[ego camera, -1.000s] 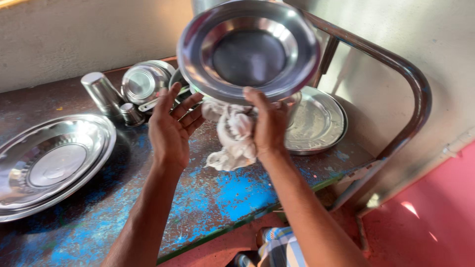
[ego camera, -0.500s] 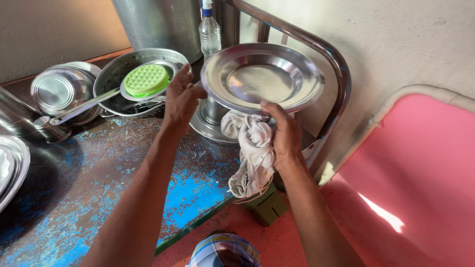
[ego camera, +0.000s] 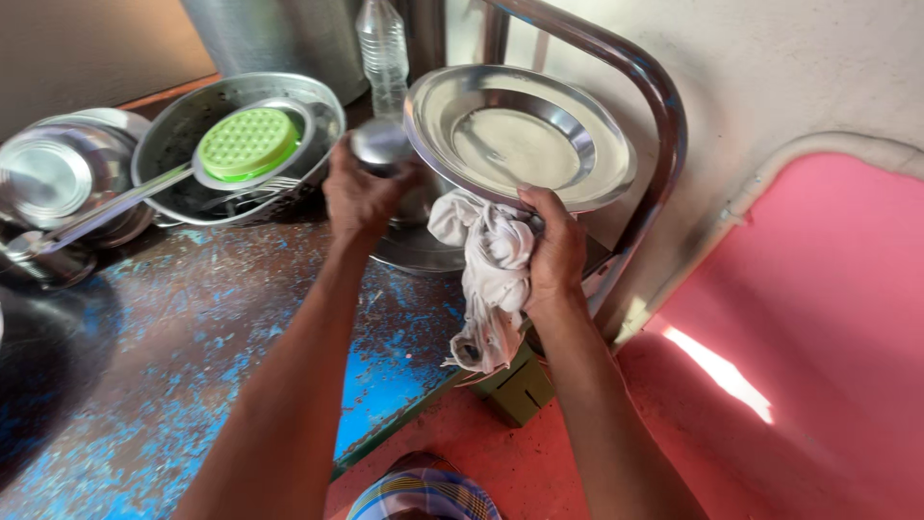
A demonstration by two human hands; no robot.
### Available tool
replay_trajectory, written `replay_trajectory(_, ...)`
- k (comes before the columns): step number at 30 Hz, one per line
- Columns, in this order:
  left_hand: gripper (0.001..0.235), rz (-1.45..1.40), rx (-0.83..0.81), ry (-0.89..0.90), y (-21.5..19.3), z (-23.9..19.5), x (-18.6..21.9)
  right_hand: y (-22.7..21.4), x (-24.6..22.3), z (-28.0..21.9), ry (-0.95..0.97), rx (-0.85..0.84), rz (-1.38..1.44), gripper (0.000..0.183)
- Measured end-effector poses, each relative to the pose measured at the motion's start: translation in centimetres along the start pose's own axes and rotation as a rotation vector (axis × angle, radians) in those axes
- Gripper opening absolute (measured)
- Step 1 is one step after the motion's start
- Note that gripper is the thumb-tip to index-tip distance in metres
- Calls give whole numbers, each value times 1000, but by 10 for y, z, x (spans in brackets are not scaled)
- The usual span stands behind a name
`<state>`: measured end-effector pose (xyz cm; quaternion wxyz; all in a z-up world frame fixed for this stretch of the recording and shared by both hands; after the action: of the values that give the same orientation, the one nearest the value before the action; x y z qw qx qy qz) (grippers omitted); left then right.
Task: The person wipes the inside and outside of a metal plate and a small metal cup using a white cloth.
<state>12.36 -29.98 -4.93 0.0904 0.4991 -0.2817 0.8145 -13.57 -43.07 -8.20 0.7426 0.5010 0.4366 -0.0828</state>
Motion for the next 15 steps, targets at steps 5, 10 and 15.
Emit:
replay_trajectory(5, 93, -497, 205, 168, -56, -10, 24, -10, 16, 4, 79, -21, 13, 26)
replay_trajectory(10, 94, -349, 128, 304, -57, -15, 65, 14, 38, -12, 195, -124, -176, 34)
replay_trajectory(15, 98, -210, -67, 213, 0, -24, 68, 22, 61, 4, 390, -303, -431, 63)
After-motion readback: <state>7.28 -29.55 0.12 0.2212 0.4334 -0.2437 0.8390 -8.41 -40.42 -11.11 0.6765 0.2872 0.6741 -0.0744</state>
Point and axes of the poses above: each hand's wrist, its own z-axis towards the middle knuckle, its own y-axis out of the palm, x = y × z, the point moved 10 cm from there along z, towards the middle knuckle, and after that the axes turned 10 degrees about -x, right-handed, at the moved point
